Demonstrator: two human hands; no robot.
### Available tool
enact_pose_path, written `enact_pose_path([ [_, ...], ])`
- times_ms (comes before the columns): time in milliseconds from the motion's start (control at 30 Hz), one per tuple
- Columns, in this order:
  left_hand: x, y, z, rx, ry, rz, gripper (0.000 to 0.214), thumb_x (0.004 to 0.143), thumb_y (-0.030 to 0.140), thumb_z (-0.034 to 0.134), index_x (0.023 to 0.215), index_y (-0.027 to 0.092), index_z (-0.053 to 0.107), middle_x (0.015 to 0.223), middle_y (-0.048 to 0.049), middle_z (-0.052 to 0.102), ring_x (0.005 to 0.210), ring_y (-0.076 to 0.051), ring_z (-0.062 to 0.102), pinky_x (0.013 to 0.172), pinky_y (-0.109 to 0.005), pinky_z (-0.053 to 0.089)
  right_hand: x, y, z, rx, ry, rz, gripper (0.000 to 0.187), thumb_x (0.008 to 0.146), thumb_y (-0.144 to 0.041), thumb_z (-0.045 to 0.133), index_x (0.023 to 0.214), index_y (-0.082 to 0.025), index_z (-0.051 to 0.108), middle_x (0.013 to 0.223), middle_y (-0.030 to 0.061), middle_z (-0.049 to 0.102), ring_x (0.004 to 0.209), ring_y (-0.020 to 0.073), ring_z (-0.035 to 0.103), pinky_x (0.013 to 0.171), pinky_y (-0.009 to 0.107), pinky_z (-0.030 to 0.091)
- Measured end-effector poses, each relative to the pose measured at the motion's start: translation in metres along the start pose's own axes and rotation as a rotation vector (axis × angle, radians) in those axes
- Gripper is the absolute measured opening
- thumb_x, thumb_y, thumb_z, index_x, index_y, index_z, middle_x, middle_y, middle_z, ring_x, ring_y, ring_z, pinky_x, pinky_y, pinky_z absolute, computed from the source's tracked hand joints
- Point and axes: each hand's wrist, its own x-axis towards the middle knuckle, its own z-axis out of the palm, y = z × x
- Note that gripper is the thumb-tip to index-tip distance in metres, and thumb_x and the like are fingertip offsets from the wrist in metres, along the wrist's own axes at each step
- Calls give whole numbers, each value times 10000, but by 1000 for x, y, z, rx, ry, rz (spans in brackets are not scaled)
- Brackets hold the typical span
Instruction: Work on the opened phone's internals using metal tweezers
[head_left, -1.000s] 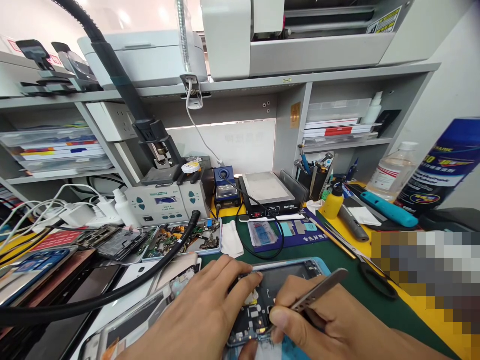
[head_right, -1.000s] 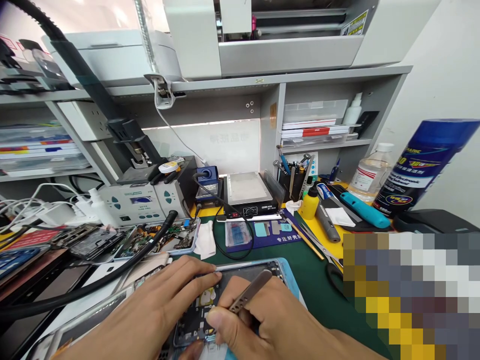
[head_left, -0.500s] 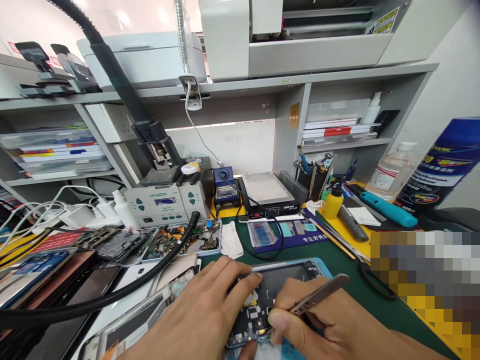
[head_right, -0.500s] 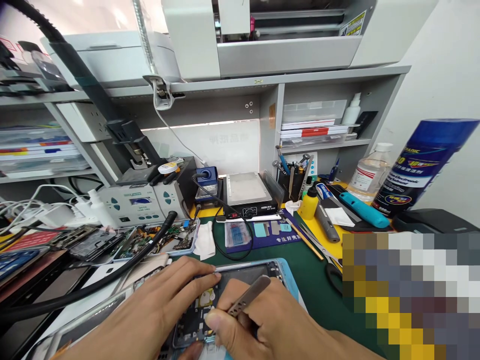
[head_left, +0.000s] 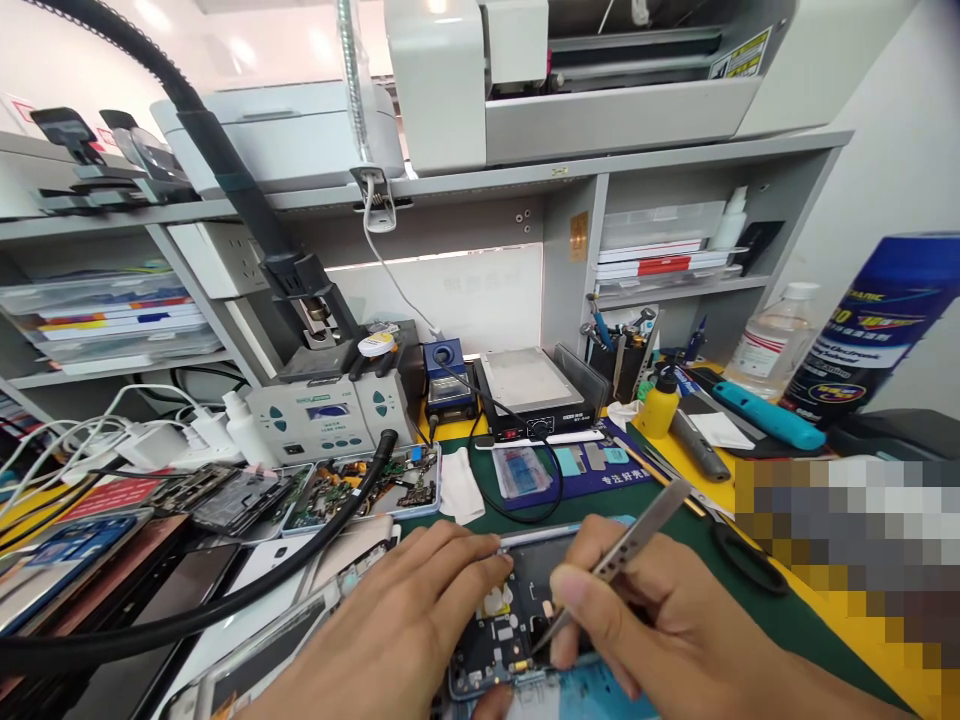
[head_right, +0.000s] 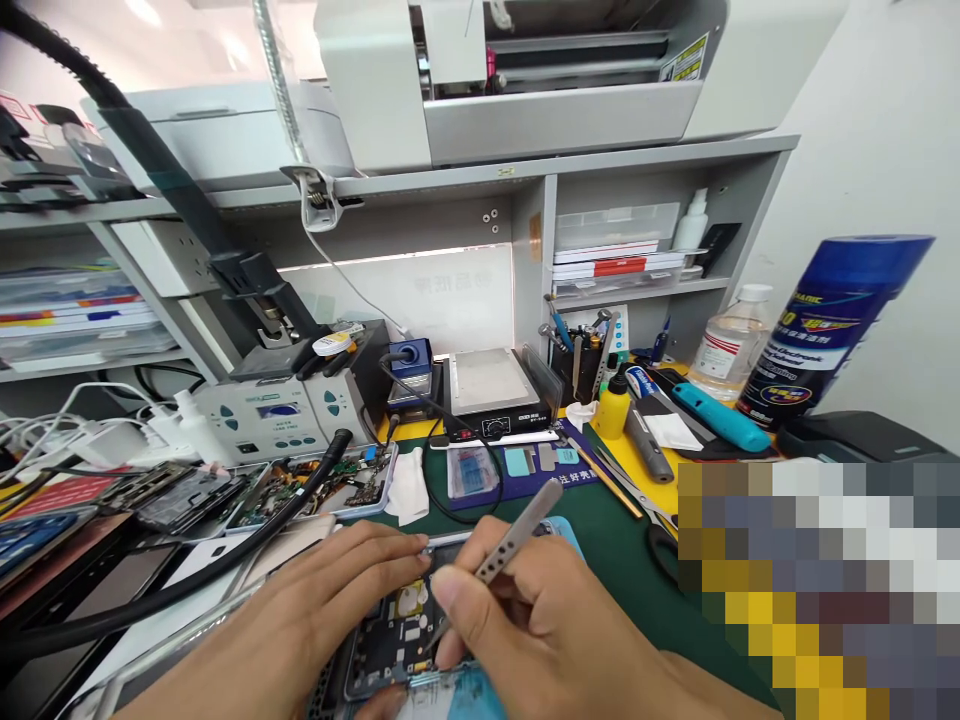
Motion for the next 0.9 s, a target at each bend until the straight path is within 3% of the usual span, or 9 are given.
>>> enact_pose_path([
  [133, 1, -3, -1, 40, 101, 65, 541, 747, 293, 784, 1279, 270, 685, 1352, -2, 704, 1191, -282, 703, 971, -438, 620, 2, 7, -5, 274, 147, 64, 419, 1025, -561, 523, 817, -199, 556, 717, 5, 711, 483, 86, 484, 468, 200, 400],
  [267, -1, -2, -3, 35, 145, 111, 490, 735, 232, 784, 1217, 292, 717, 1250, 29, 759, 1082, -227, 758, 898, -345, 646, 6, 6, -11, 342, 220, 56, 424, 1009, -580, 552, 841, -192, 582, 711, 11, 737, 451, 81, 489, 442, 201, 395],
  [367, -2, -3, -1, 14, 210, 136, 426, 761, 200, 746, 1174, 302, 738, 1204, 55, 777, 1075, -188, 759, 921, -280, 621, 7, 2, -18, 187, 225, -19, 444, 1048, -534, 500, 826, -188, 670, 771, 23, 748, 552, 111, 608, 526, 224, 476],
  [500, 1, -4, 1, -57, 314, 162, 385, 797, 181, 669, 1163, 282, 735, 1139, 38, 802, 1034, -126, 765, 956, -173, 561, 1, -6, -31, -255, 171, -156, 327, 1085, -345, 466, 880, -238, 699, 862, -13, 754, 669, 126, 668, 615, 228, 499],
  [600, 5, 0, -3, -98, 330, 128, 367, 821, 129, 608, 1132, 278, 733, 1090, 37, 810, 952, -101, 777, 922, -132, 561, -5, -2, -34, -418, 91, -239, 64, 988, -278, 636, 984, -253, 694, 896, -24, 761, 736, 154, 693, 709, 251, 521],
  [667, 8, 2, -7, -124, 292, 116, 360, 835, 113, 587, 1117, 280, 736, 1058, 46, 810, 891, -96, 781, 875, -125, 579, -6, 7, -32, -520, 99, -322, 224, 855, -252, 796, 1062, -245, 710, 1000, 16, 773, 925, 224, 719, 832, 299, 522],
  [767, 7, 1, -9, -117, 255, 98, 310, 891, 132, 553, 1114, 265, 723, 1020, 35, 806, 872, -113, 779, 842, -151, 603, -2, 19, -27, -722, 74, -455, 198, 893, -98, 649, 1038, -207, 729, 882, 48, 755, 817, 229, 699, 756, 320, 509],
  [900, -3, -4, -4, -11, 307, 72, 318, 961, 193, 563, 1253, 299, 628, 1057, 32, 789, 956, -118, 764, 881, -173, 599, 1, 14, -28, -696, 100, -501, 256, 927, -71, 527, 1009, -201, 731, 790, 35, 731, 742, 208, 683, 705, 305, 508],
])
